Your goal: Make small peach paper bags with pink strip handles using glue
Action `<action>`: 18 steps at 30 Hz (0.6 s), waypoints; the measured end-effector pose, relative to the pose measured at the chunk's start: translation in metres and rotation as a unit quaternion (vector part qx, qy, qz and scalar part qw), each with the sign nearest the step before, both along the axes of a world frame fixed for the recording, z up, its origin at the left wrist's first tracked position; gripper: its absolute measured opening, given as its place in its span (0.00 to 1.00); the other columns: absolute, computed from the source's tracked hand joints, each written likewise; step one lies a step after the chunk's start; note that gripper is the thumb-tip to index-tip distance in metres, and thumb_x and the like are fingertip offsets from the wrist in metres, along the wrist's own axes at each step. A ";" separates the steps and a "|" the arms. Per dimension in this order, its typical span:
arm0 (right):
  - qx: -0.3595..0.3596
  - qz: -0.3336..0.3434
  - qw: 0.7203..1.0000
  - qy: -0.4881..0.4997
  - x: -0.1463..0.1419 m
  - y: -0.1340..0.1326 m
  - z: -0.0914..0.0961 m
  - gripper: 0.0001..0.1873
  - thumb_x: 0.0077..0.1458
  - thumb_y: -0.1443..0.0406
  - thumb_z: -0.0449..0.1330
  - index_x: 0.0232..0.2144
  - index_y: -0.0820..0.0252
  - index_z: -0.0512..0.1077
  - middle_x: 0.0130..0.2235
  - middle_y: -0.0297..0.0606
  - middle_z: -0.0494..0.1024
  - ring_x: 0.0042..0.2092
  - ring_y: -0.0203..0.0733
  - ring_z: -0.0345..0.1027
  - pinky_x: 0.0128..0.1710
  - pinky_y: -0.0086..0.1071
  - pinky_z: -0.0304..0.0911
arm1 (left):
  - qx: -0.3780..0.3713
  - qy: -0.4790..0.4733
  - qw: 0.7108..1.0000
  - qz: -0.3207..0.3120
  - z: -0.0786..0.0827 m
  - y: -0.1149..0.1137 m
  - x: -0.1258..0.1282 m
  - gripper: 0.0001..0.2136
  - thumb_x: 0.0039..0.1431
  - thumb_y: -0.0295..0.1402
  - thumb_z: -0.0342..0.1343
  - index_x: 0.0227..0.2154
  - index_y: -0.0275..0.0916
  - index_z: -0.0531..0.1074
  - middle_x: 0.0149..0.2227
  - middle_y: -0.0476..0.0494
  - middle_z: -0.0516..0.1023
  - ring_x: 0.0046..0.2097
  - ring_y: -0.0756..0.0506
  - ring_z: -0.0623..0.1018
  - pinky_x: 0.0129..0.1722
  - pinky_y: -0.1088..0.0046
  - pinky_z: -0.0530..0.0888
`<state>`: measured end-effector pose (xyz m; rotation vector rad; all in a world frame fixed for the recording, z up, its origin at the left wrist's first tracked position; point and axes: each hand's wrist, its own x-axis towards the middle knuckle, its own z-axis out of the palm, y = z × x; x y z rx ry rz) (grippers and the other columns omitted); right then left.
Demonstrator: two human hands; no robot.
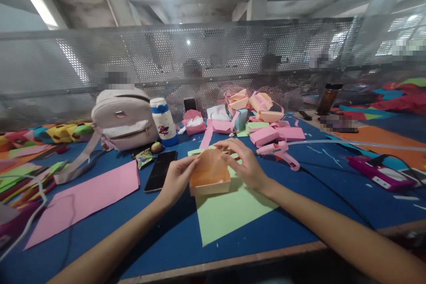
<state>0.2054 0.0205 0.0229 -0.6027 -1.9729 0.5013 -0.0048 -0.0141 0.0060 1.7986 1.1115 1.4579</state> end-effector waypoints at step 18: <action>0.027 -0.033 0.998 -0.056 0.030 -0.013 0.017 0.09 0.62 0.62 0.60 0.45 0.53 0.73 0.48 0.41 0.77 0.51 0.49 0.68 0.50 0.41 0.62 | 0.182 0.084 0.973 0.117 0.010 -0.006 -0.008 0.10 0.64 0.29 0.54 0.41 0.45 0.81 0.41 0.46 0.85 0.39 0.45 0.80 0.43 0.69 0.74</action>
